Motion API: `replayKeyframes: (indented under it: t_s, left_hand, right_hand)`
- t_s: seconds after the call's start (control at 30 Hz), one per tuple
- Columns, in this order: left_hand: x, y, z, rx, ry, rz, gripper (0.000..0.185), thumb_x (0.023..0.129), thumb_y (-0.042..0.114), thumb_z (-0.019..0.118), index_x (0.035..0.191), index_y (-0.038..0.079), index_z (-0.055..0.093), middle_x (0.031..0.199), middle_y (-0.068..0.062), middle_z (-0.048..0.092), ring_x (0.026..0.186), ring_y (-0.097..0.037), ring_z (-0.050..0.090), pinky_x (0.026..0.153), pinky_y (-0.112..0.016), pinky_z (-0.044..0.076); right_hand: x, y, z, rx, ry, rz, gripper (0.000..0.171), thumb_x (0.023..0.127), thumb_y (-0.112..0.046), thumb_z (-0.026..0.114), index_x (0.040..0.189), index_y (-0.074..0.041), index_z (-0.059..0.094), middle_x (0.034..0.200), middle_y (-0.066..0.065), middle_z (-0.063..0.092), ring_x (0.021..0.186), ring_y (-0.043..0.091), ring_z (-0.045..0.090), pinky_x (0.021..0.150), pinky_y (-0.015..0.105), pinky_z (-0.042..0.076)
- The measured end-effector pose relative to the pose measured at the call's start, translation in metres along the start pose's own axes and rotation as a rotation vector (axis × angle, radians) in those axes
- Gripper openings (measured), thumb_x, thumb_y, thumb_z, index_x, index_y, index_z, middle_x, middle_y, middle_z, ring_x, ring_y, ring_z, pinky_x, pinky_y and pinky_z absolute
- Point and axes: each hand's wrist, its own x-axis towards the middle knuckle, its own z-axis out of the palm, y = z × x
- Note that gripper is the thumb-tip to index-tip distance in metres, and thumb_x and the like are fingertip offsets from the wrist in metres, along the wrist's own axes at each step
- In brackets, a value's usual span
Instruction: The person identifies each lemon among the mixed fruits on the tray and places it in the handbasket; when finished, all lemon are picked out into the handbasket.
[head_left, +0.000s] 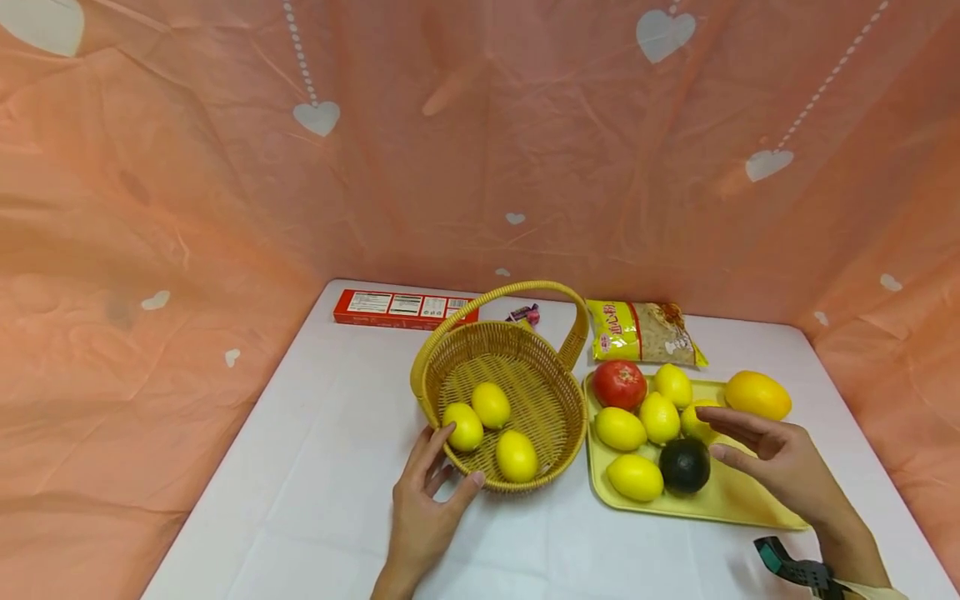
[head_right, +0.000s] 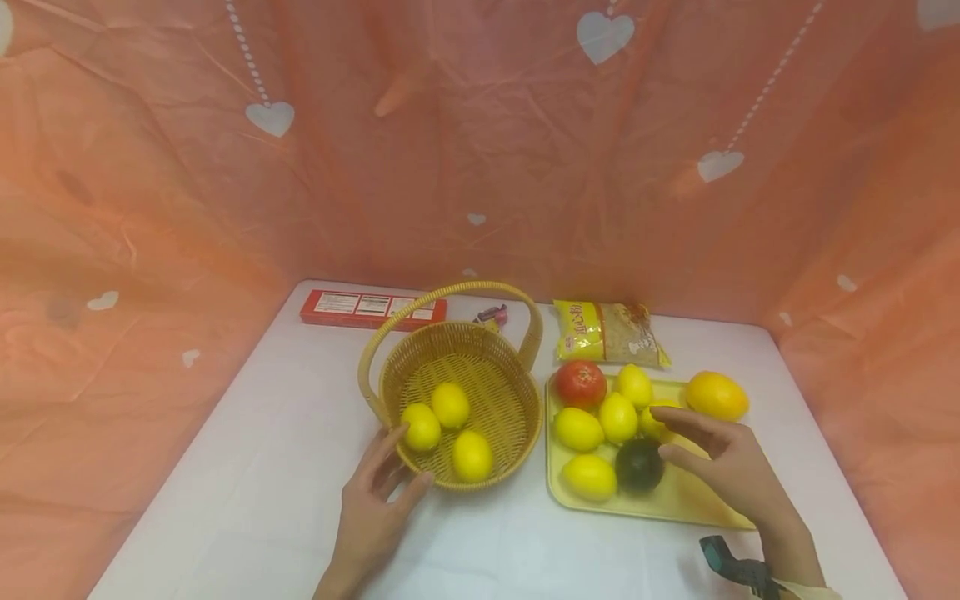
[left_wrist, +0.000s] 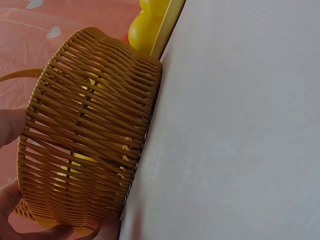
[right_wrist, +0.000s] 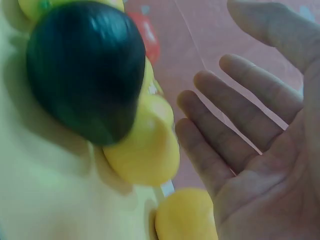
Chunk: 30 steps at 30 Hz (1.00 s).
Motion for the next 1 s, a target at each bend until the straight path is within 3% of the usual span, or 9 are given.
replayKeyframes:
  t_s: [0.23,0.6,0.77,1.0]
  left_hand:
    - [0.000,0.003,0.000,-0.007,-0.010,-0.013,0.070,0.093,0.015,0.090,0.157,0.017,0.060,0.175,-0.029,0.030,0.154,-0.046,0.048,0.115,-0.049,0.056]
    - [-0.001,0.002,0.000,-0.004,0.000,-0.035,0.071,0.092,0.014,0.091,0.157,0.018,0.061,0.175,-0.028,0.031,0.154,-0.046,0.048,0.115,-0.047,0.056]
    - [0.000,0.002,-0.001,-0.005,0.000,-0.056,0.073,0.091,0.014,0.092,0.157,0.019,0.061,0.176,-0.025,0.031,0.155,-0.042,0.048,0.115,-0.044,0.056]
    - [0.000,0.001,-0.001,-0.006,-0.001,-0.058,0.075,0.090,0.017,0.093,0.157,0.020,0.060,0.177,-0.025,0.029,0.156,-0.041,0.047,0.116,-0.043,0.055]
  right_hand:
    - [0.004,0.012,-0.012,-0.019,0.067,0.019,0.044,0.101,0.008,0.071,0.144,0.011,0.064,0.136,-0.019,0.075,0.124,-0.009,0.067,0.098,0.007,0.057]
    - [0.027,0.033,-0.015,-0.088,0.010,0.014,0.045,0.104,-0.004,0.074,0.147,0.004,0.065,0.136,-0.026,0.069,0.126,-0.020,0.055,0.102,-0.001,0.047]
    - [0.023,0.046,-0.015,-0.105,-0.027,0.039,0.043,0.105,-0.006,0.074,0.145,0.006,0.065,0.134,-0.031,0.066,0.123,-0.022,0.055,0.099,-0.002,0.046]
    - [0.013,0.051,-0.009,-0.130,0.025,0.085,0.047,0.104,-0.010,0.076,0.148,0.005,0.063,0.133,-0.038,0.057,0.117,-0.024,0.054,0.092,-0.001,0.052]
